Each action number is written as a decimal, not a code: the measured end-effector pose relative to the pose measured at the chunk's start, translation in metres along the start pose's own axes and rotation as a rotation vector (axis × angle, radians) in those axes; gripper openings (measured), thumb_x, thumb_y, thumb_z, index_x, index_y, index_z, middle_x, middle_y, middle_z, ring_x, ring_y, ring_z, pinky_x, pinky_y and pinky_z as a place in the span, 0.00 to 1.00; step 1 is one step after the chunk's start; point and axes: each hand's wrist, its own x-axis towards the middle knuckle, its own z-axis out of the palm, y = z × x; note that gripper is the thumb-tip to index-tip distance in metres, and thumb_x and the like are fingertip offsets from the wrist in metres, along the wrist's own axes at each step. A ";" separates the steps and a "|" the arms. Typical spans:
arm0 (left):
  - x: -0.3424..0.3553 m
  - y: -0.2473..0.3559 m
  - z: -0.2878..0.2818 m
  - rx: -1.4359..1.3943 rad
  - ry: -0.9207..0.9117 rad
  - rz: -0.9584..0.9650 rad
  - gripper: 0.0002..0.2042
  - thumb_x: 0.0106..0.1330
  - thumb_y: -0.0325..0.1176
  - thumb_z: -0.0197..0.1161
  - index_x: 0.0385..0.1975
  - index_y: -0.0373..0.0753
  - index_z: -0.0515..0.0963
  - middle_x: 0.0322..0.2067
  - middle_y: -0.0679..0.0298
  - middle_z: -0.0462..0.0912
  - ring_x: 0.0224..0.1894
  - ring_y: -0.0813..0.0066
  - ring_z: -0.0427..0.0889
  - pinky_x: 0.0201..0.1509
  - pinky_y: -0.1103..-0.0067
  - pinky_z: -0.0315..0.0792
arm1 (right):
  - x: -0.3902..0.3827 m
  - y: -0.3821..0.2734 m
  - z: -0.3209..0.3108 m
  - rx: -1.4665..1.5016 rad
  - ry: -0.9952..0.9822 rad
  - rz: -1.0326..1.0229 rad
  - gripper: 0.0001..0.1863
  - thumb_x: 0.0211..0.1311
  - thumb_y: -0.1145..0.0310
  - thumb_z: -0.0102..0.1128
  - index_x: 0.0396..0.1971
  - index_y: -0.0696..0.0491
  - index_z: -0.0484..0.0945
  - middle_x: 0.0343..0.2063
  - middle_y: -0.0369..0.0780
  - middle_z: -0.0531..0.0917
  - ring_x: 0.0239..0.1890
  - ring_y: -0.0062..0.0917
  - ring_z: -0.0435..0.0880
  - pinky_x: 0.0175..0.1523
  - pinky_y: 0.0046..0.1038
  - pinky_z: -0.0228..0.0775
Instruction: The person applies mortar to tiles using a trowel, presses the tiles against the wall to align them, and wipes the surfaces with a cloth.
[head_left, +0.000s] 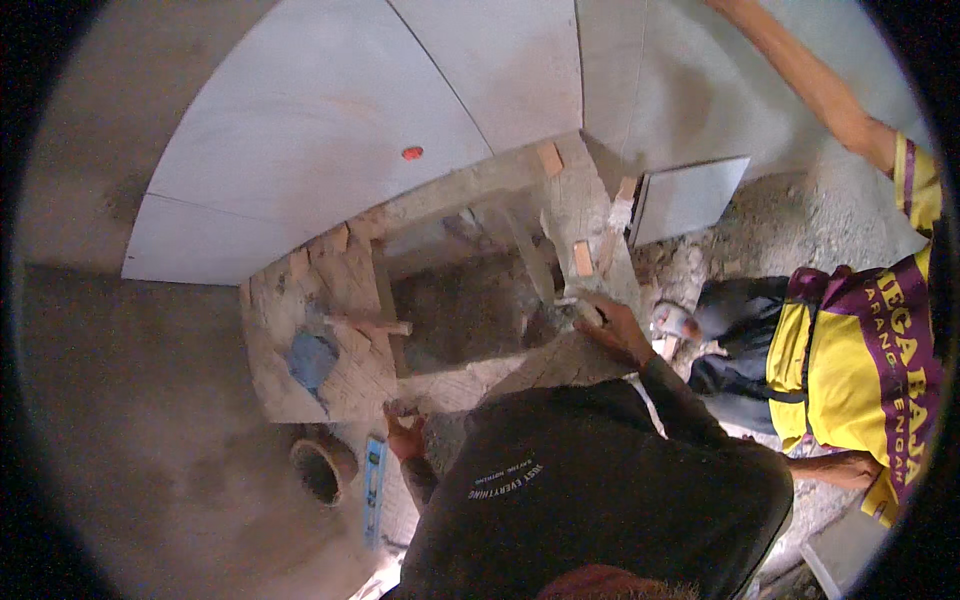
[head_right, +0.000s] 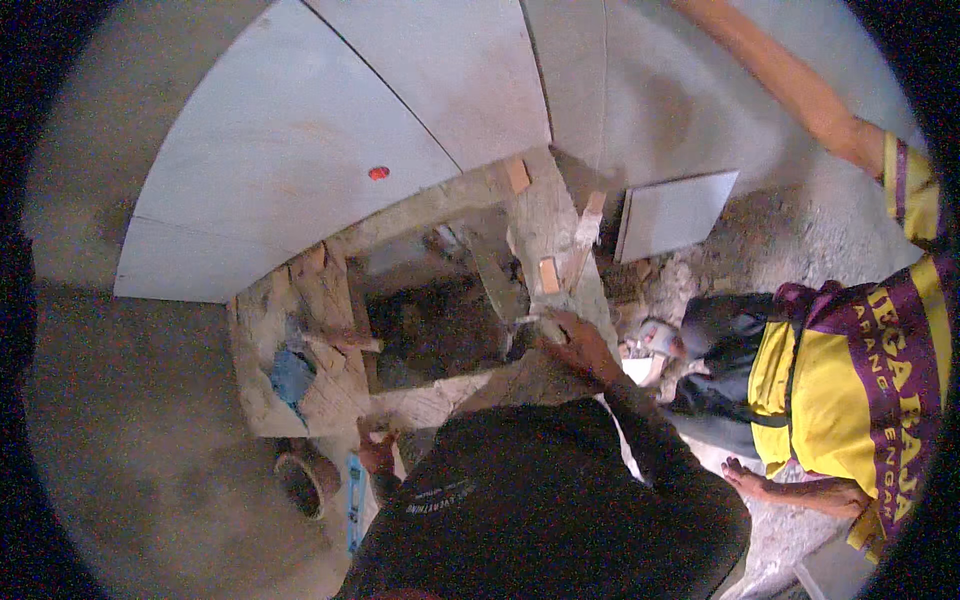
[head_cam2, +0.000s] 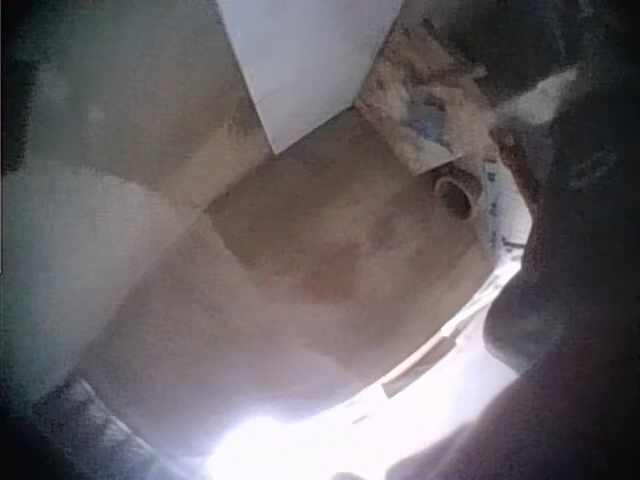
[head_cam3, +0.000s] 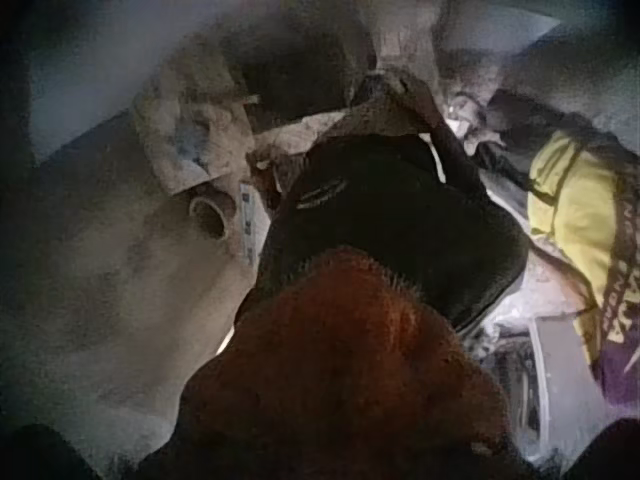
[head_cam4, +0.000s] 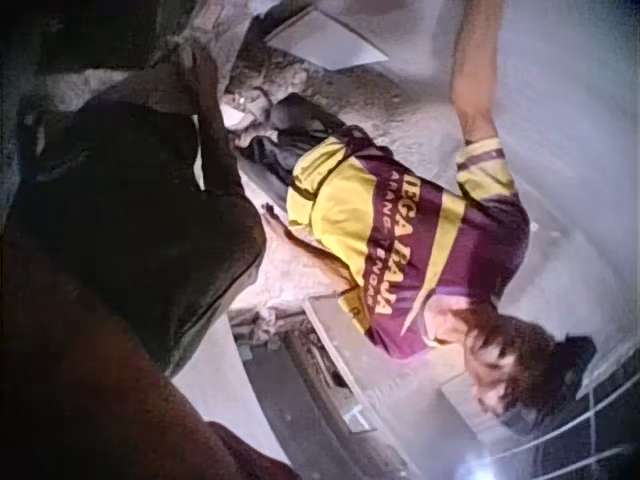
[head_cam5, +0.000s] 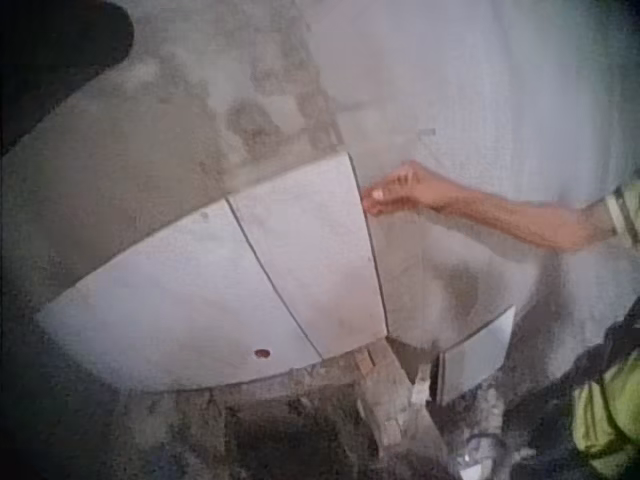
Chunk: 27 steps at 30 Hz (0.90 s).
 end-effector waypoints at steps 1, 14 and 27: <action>-0.003 -0.026 0.004 -0.112 0.011 -0.005 0.43 0.53 0.33 0.79 0.72 0.40 0.65 0.69 0.50 0.72 0.62 0.50 0.80 0.60 0.64 0.76 | -0.001 0.000 0.001 0.017 -0.003 -0.006 0.32 0.65 0.53 0.69 0.63 0.56 0.74 0.58 0.54 0.80 0.62 0.48 0.79 0.66 0.42 0.70; 0.004 -0.029 0.023 0.074 0.015 -0.022 0.46 0.49 0.47 0.81 0.71 0.43 0.66 0.71 0.52 0.69 0.62 0.50 0.80 0.60 0.63 0.77 | -0.012 -0.066 -0.027 0.153 -0.037 0.134 0.22 0.66 0.52 0.67 0.45 0.58 0.79 0.32 0.44 0.82 0.34 0.28 0.81 0.40 0.33 0.74; -0.010 0.000 0.001 0.284 -0.108 -0.065 0.44 0.55 0.48 0.78 0.69 0.32 0.65 0.71 0.48 0.67 0.69 0.47 0.72 0.63 0.62 0.75 | -0.010 -0.045 -0.007 0.094 -0.015 0.125 0.23 0.67 0.52 0.67 0.50 0.57 0.80 0.39 0.47 0.87 0.38 0.30 0.85 0.44 0.35 0.76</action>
